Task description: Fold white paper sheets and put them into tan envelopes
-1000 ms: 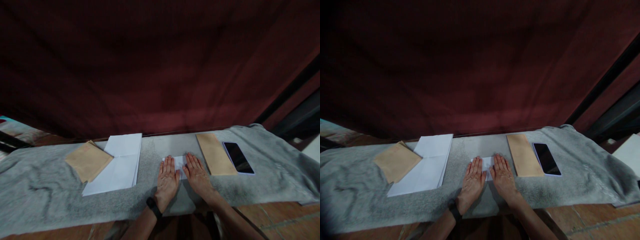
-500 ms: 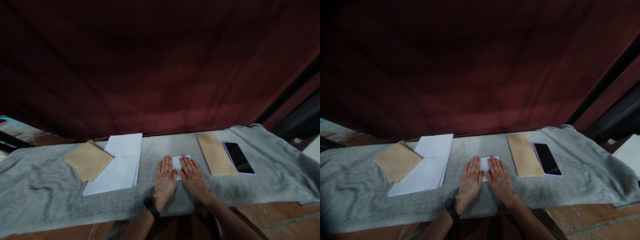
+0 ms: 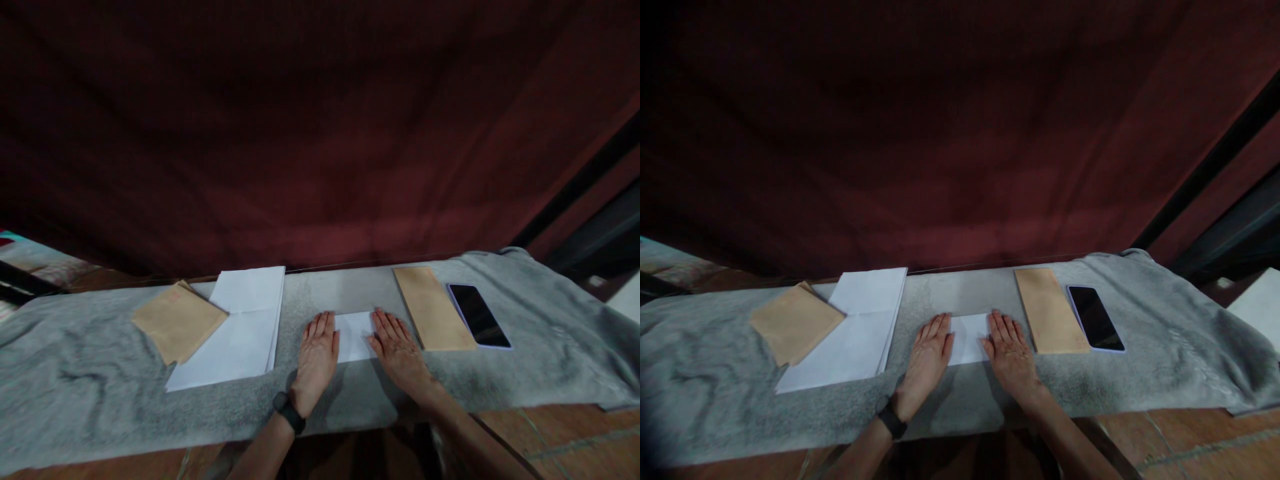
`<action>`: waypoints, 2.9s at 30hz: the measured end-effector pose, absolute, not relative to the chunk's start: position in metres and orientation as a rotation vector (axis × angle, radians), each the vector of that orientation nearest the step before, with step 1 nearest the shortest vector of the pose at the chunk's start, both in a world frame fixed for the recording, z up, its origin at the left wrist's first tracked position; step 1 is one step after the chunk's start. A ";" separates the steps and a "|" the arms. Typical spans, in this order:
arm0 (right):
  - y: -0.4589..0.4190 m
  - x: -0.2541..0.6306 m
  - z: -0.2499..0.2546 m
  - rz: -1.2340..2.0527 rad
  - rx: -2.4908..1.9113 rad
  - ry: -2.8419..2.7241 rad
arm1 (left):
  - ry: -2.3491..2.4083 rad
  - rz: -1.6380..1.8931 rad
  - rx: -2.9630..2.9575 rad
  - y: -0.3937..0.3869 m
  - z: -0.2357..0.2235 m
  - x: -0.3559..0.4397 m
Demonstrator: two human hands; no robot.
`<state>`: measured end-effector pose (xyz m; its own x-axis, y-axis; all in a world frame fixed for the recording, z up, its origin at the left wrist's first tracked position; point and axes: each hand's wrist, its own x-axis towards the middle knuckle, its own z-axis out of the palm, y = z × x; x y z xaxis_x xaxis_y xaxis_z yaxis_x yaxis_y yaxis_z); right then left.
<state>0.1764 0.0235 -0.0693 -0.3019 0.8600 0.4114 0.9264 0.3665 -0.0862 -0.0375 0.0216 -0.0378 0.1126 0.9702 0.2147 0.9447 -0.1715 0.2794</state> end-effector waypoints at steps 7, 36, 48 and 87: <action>0.024 0.176 -0.071 -0.222 -1.564 -2.254 | 1.720 1.056 1.689 0.043 -0.026 -0.038; 0.027 0.155 -0.021 1.380 -1.131 -0.901 | 1.150 1.092 0.996 0.038 -0.024 -0.029; 0.035 0.191 -0.054 0.910 -1.477 -1.479 | 1.466 1.025 1.546 0.059 -0.025 -0.056; 0.018 0.183 -0.077 -0.379 -1.201 -2.531 | 1.657 0.406 2.618 -0.003 -0.043 -0.003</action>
